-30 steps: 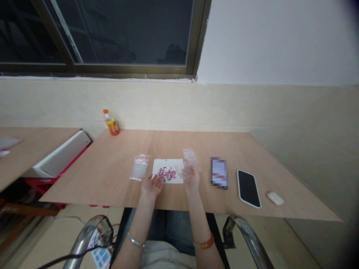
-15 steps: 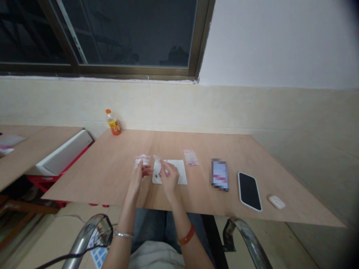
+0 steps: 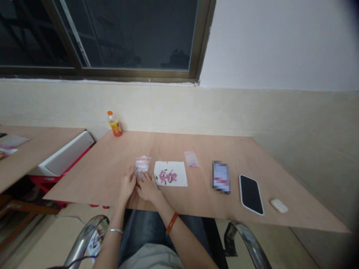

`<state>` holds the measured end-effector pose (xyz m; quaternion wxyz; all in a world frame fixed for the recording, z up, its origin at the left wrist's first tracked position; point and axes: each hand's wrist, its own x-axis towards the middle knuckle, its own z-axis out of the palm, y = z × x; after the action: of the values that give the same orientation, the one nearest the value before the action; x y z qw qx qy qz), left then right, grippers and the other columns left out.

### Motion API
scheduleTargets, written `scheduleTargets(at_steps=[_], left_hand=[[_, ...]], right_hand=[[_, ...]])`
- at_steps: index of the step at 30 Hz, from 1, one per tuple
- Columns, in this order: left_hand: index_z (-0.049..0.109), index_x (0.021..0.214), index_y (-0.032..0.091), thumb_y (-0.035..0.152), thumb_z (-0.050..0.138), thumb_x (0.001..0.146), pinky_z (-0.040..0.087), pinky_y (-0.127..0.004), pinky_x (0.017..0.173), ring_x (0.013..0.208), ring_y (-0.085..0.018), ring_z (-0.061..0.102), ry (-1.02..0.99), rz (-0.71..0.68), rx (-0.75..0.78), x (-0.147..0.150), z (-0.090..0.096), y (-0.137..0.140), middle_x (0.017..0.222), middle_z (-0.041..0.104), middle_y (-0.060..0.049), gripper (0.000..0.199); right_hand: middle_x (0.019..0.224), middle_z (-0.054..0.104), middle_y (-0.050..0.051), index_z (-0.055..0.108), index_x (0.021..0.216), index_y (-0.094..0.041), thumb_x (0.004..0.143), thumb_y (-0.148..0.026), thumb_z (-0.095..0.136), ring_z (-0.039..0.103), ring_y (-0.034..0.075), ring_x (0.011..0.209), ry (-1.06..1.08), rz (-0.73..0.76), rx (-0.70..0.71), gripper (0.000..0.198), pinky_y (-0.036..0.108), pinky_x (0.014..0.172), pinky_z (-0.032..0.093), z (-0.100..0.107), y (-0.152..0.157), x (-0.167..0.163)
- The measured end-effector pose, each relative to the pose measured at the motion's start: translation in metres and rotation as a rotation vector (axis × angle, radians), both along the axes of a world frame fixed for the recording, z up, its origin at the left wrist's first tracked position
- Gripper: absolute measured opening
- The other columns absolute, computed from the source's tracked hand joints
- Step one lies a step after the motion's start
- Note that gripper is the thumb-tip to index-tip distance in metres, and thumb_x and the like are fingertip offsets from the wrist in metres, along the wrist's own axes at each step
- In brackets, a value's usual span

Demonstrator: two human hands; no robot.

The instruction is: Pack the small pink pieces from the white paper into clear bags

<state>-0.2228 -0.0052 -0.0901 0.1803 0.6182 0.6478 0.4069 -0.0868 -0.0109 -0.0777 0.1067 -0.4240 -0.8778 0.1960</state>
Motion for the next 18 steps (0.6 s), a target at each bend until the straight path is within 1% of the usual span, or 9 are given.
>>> scheduleTargets(at_steps=[2,4,8,10,13,15,18], left_hand=[[0.056,0.121,0.016,0.031,0.037,0.087,0.019,-0.048,0.112,0.134,-0.023,0.033,0.149,-0.055,-0.048,0.003,-0.001,0.000,0.132,0.053,-0.011,0.042],[0.053,0.125,0.018,0.031,0.033,0.089,0.012,-0.049,0.113,0.135,-0.022,0.031,0.253,-0.112,-0.128,0.006,0.000,0.004,0.136,0.049,-0.009,0.044],[0.051,0.127,0.022,0.029,0.032,0.090,0.009,-0.050,0.112,0.133,-0.022,0.034,0.401,-0.197,-0.237,0.009,-0.002,0.017,0.138,0.045,-0.008,0.042],[0.052,0.126,0.024,0.028,0.033,0.090,0.007,-0.050,0.112,0.132,-0.023,0.036,0.445,-0.192,-0.258,0.011,-0.004,0.020,0.137,0.046,-0.009,0.041],[0.054,0.124,0.024,0.028,0.034,0.090,0.006,-0.053,0.111,0.131,-0.025,0.037,0.483,-0.142,-0.239,0.016,-0.003,0.021,0.137,0.047,-0.011,0.040],[0.056,0.121,0.023,0.027,0.035,0.089,0.006,-0.054,0.110,0.130,-0.027,0.039,0.499,-0.126,-0.223,0.021,0.002,0.020,0.136,0.048,-0.012,0.038],[0.057,0.119,0.023,0.027,0.035,0.090,0.006,-0.055,0.109,0.128,-0.027,0.041,0.503,-0.112,-0.240,0.028,0.012,0.018,0.136,0.049,-0.012,0.037]], right_hand=[[0.148,0.025,0.015,0.030,0.141,-0.014,0.091,-0.037,0.033,0.016,0.026,0.139,-0.017,0.018,-0.022,0.055,0.051,0.111,0.008,0.000,0.001,0.000],[0.148,0.024,0.015,0.030,0.141,-0.013,0.090,-0.037,0.034,0.015,0.027,0.139,-0.036,0.028,-0.033,0.056,0.052,0.111,0.005,0.001,0.002,0.000],[0.148,0.025,0.016,0.031,0.140,-0.012,0.089,-0.036,0.037,0.013,0.028,0.139,-0.052,0.030,-0.038,0.057,0.054,0.111,0.001,0.001,0.003,0.000],[0.148,0.024,0.016,0.030,0.141,-0.011,0.088,-0.037,0.038,0.012,0.028,0.139,-0.035,0.028,-0.036,0.059,0.052,0.111,0.000,0.001,0.002,0.000],[0.148,0.022,0.016,0.026,0.142,-0.011,0.088,-0.040,0.039,0.011,0.028,0.139,-0.014,0.012,-0.053,0.063,0.051,0.111,0.000,0.002,0.000,0.000],[0.148,0.023,0.015,0.026,0.143,-0.013,0.088,-0.041,0.041,0.010,0.028,0.140,-0.011,0.004,-0.063,0.063,0.051,0.111,0.000,0.003,-0.001,0.000],[0.147,0.027,0.014,0.030,0.141,-0.014,0.088,-0.039,0.041,0.011,0.027,0.139,-0.009,0.000,-0.060,0.060,0.051,0.111,0.000,0.006,-0.003,0.000]])
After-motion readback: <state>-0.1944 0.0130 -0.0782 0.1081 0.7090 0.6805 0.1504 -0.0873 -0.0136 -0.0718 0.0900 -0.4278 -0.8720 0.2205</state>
